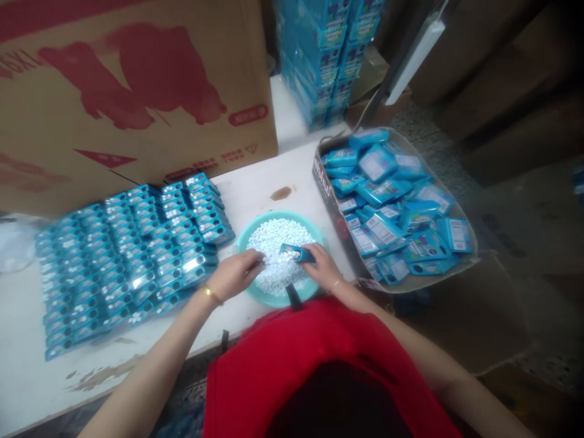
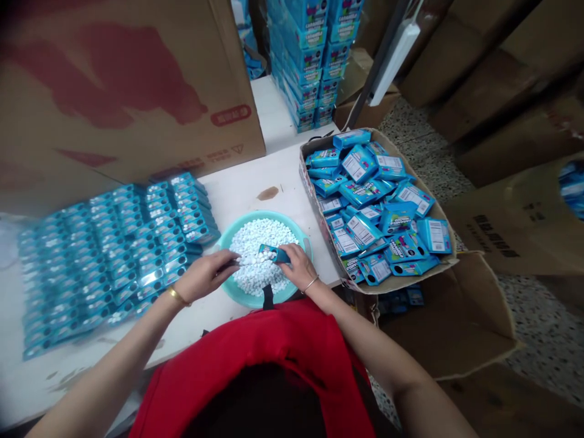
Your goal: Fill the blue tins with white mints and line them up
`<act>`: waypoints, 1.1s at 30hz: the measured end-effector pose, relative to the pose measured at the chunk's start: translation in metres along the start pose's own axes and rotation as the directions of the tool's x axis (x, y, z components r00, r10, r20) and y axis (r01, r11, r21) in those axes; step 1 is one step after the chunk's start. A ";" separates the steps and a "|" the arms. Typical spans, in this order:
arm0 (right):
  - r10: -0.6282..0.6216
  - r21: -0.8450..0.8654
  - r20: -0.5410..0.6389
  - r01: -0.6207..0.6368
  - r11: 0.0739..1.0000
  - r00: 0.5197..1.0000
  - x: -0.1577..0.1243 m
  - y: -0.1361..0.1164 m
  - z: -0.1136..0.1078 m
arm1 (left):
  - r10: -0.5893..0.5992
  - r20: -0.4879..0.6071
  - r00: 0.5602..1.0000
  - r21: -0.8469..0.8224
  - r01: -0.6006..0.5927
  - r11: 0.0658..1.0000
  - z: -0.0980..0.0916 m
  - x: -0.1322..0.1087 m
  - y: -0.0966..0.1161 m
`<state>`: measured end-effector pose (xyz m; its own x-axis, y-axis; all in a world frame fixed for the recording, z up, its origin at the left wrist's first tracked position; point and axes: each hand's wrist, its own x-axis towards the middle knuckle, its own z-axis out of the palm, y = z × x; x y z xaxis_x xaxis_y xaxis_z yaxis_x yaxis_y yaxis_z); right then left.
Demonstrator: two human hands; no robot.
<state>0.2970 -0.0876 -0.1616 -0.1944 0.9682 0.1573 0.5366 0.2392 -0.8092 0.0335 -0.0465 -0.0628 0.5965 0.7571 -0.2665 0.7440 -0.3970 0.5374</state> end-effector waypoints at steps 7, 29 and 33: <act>-0.049 -0.034 0.029 0.050 0.998 0.998 -0.004 0.003 0.004 | -0.069 0.093 0.993 0.267 0.042 0.963 -0.021 0.013 0.037; 0.313 0.176 -0.283 -0.272 0.946 0.907 -0.013 0.018 -0.015 | -0.324 0.082 0.943 0.103 0.315 0.943 0.131 0.064 -0.037; 0.336 0.218 -0.296 -0.279 0.935 0.894 -0.011 0.018 -0.018 | -0.277 0.050 0.960 -0.038 0.279 0.960 0.139 0.069 -0.035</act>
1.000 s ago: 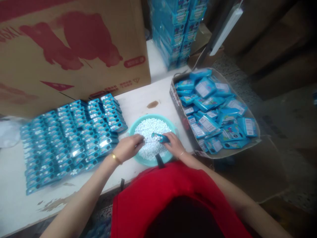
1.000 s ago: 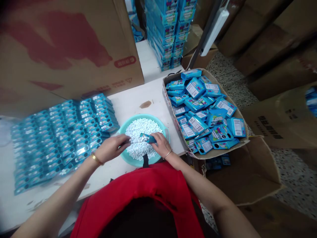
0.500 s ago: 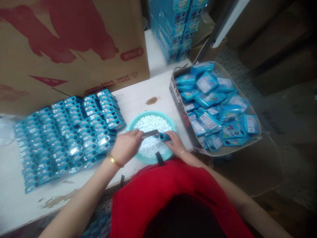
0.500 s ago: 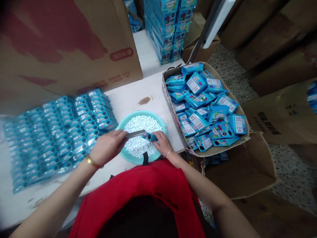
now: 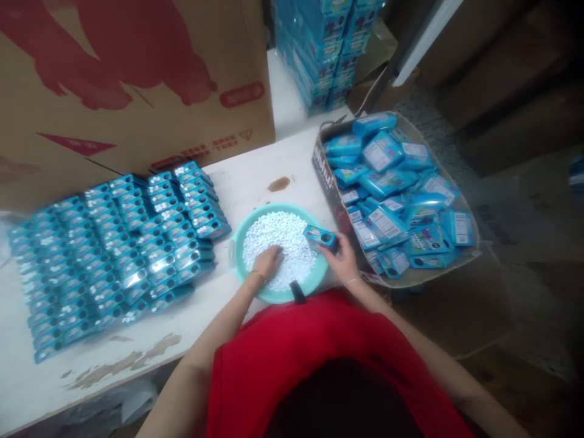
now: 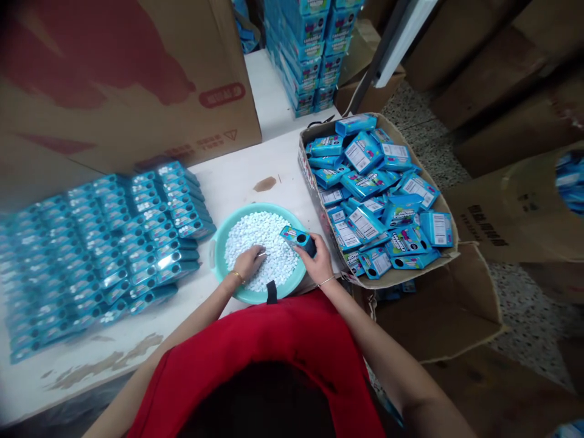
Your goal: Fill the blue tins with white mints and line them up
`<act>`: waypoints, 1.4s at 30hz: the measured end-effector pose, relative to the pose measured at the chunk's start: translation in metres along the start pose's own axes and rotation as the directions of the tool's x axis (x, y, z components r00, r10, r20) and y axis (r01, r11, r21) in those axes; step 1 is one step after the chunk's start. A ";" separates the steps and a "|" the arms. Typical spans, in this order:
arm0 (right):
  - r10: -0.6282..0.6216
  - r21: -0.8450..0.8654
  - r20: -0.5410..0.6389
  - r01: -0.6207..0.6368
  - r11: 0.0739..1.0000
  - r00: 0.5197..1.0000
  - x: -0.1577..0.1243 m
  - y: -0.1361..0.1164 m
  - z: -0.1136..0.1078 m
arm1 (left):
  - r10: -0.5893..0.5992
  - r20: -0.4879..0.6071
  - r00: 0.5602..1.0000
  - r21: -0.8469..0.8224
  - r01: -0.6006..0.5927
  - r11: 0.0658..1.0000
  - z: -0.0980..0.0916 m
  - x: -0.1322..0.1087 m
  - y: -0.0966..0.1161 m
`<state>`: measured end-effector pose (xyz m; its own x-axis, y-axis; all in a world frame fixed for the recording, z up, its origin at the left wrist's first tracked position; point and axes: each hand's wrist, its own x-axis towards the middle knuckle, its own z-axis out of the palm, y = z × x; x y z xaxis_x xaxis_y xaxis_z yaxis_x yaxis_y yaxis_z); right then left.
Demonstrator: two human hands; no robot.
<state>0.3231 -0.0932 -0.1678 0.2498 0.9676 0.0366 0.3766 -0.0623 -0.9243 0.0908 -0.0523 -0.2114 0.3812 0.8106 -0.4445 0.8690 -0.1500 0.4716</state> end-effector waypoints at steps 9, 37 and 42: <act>-0.160 -0.140 0.117 0.176 0.974 0.980 0.003 -0.004 0.005 | 0.218 -0.137 0.966 -0.192 -0.242 0.951 -0.091 -0.062 -0.016; -0.206 -0.052 0.136 0.215 0.975 0.969 -0.005 0.005 0.011 | -0.125 0.043 0.991 0.214 0.113 0.970 -0.045 -0.033 -0.008; -0.085 -0.042 0.016 0.085 0.995 0.996 -0.001 0.002 0.006 | -0.047 0.018 0.999 0.033 0.047 0.998 0.005 -0.006 0.008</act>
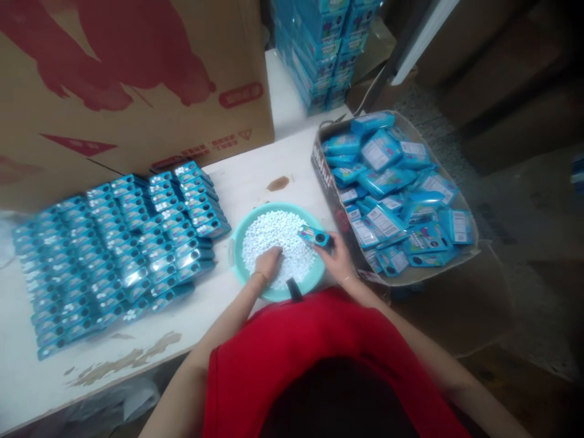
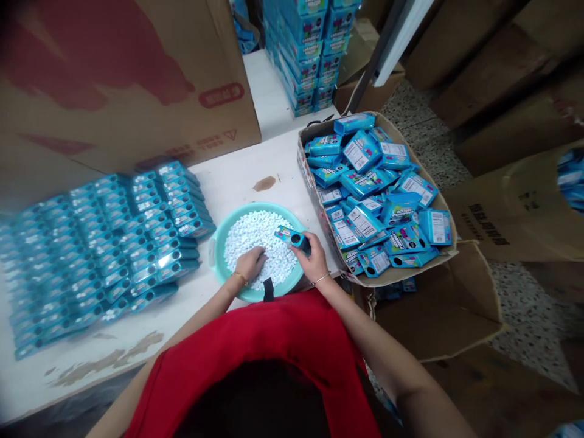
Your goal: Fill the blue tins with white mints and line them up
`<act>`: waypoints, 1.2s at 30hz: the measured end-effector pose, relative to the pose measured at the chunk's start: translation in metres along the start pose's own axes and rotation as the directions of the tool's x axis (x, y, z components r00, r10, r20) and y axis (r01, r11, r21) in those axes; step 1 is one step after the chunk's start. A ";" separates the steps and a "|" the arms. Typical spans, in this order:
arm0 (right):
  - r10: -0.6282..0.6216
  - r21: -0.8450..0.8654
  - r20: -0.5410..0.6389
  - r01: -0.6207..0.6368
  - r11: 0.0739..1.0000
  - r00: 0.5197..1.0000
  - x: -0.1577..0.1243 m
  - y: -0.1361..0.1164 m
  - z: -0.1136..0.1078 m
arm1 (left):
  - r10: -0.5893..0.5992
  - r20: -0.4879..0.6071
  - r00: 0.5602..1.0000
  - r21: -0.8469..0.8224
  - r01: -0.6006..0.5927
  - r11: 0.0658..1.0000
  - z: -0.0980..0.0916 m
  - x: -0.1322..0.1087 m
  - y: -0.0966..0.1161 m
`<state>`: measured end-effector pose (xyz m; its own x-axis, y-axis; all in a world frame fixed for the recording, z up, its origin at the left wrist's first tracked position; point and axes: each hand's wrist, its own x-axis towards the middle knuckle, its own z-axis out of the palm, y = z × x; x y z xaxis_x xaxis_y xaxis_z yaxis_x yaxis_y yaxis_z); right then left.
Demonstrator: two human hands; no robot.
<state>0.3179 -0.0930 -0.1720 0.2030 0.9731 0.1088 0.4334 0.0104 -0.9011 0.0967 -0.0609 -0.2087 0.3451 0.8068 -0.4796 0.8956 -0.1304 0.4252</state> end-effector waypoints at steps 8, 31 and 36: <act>-0.012 0.000 0.007 0.012 1.000 1.000 0.003 0.000 -0.005 | 0.186 -0.081 0.979 -0.241 -0.200 0.950 -0.055 -0.036 -0.022; -0.210 0.028 0.168 0.208 0.978 0.963 -0.005 0.002 0.017 | 0.131 -0.099 0.986 0.377 -0.085 0.922 -0.153 -0.073 0.036; -0.095 0.000 0.055 0.096 0.995 0.994 -0.004 0.002 0.004 | -0.083 -0.008 0.997 0.185 0.083 0.979 -0.071 -0.027 -0.023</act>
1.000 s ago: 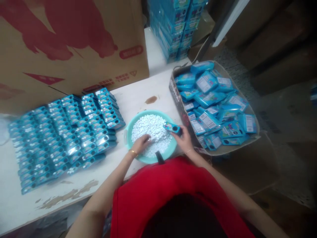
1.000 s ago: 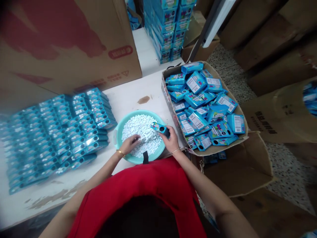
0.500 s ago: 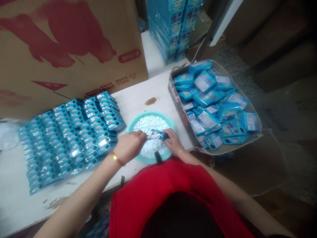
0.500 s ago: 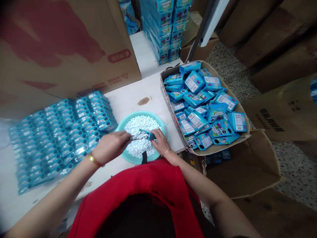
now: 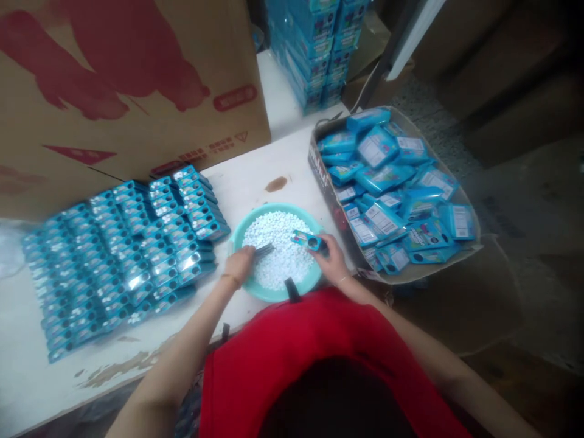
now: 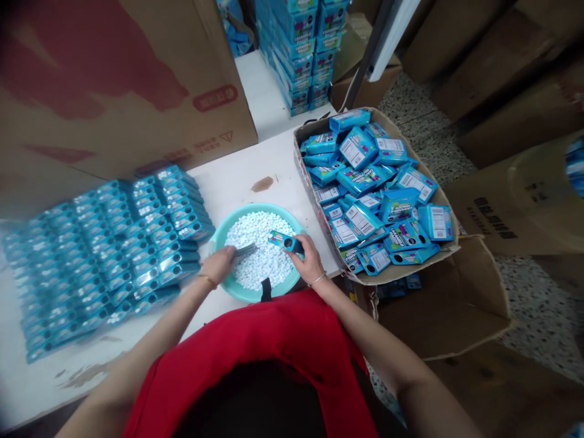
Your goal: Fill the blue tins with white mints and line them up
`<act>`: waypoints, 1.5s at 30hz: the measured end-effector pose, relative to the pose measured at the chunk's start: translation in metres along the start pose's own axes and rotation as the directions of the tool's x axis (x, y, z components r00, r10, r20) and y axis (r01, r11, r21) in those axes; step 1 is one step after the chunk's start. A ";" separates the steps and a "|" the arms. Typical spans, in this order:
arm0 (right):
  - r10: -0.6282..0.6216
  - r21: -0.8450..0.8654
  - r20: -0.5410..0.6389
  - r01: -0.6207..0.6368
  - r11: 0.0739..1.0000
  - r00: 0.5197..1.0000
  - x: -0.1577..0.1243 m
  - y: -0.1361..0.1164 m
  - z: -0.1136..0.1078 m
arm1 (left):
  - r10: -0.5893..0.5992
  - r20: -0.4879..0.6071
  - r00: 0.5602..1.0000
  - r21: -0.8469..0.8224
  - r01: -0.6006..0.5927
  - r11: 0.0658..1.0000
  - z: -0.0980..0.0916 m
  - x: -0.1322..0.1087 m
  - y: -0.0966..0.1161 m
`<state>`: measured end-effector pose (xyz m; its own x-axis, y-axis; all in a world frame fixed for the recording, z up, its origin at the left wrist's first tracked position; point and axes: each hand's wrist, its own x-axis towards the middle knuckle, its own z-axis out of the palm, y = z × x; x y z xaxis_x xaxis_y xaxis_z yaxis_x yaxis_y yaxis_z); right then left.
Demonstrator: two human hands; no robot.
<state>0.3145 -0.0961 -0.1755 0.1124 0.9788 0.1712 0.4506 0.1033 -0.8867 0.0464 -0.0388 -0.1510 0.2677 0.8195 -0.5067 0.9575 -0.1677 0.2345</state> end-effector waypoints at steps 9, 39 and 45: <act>0.130 0.033 -0.096 -0.127 0.991 0.987 0.006 -0.004 -0.006 | 0.108 -0.059 0.992 -0.295 -0.121 0.948 0.059 0.032 0.033; -0.077 0.025 0.078 0.075 0.997 0.994 -0.005 0.006 0.011 | 0.124 -0.022 0.992 0.249 -0.115 0.962 -0.083 -0.045 0.031; 0.002 -0.003 0.009 -0.002 1.000 1.000 -0.001 0.001 -0.002 | 0.120 0.118 0.986 -0.026 -0.118 0.993 0.033 0.010 0.013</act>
<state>0.3164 -0.0975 -0.1759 0.1057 0.9806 0.1653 0.4532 0.1004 -0.8857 0.0656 -0.0507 -0.1804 0.3916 0.7229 -0.5693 0.9162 -0.2490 0.3140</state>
